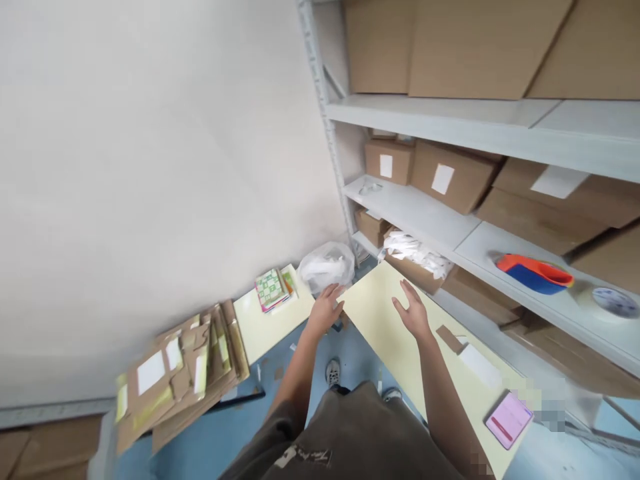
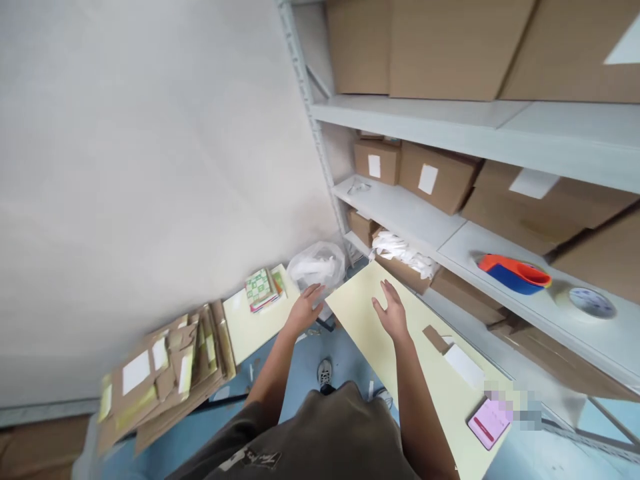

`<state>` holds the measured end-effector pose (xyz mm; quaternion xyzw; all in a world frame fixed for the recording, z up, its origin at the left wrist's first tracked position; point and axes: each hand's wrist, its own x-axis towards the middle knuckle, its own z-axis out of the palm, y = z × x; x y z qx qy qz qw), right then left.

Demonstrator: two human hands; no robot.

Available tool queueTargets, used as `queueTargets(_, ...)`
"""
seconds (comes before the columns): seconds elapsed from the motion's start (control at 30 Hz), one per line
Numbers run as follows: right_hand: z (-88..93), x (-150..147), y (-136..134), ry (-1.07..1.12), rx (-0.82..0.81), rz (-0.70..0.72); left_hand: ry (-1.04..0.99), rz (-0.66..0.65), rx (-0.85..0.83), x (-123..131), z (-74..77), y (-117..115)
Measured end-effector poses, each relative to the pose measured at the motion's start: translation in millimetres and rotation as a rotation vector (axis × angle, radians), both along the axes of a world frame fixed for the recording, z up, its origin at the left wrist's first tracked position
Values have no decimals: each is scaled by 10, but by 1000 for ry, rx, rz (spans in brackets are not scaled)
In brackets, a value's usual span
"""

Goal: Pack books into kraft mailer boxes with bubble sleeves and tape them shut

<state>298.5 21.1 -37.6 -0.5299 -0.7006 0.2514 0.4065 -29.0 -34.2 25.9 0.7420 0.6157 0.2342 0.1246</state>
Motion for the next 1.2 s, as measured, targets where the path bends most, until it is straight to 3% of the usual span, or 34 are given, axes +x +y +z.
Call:
queueTargets(0.27, 48, -1140, -70, -83, -27, 172, -67, 118, -6, -1016, -145, -405)
queueTargets(0.53, 33, -2555, -77, -172, -12, 354, -133, 247, 1, -2162, -300, -771)
queueTargets(0.83, -106, -4340, -205, -199, 8, 645, -144, 486, 0, -3376, -401, -1594)
queueTargets(1.0, -112, -5002, -325, -194, -9, 809, -158, 676, -10, -3715, -463, -2031)
queueTargets(1.2, -298, -5508, -360, -194, -69, 983, -167, 836, -41, -3709, -525, -2357)
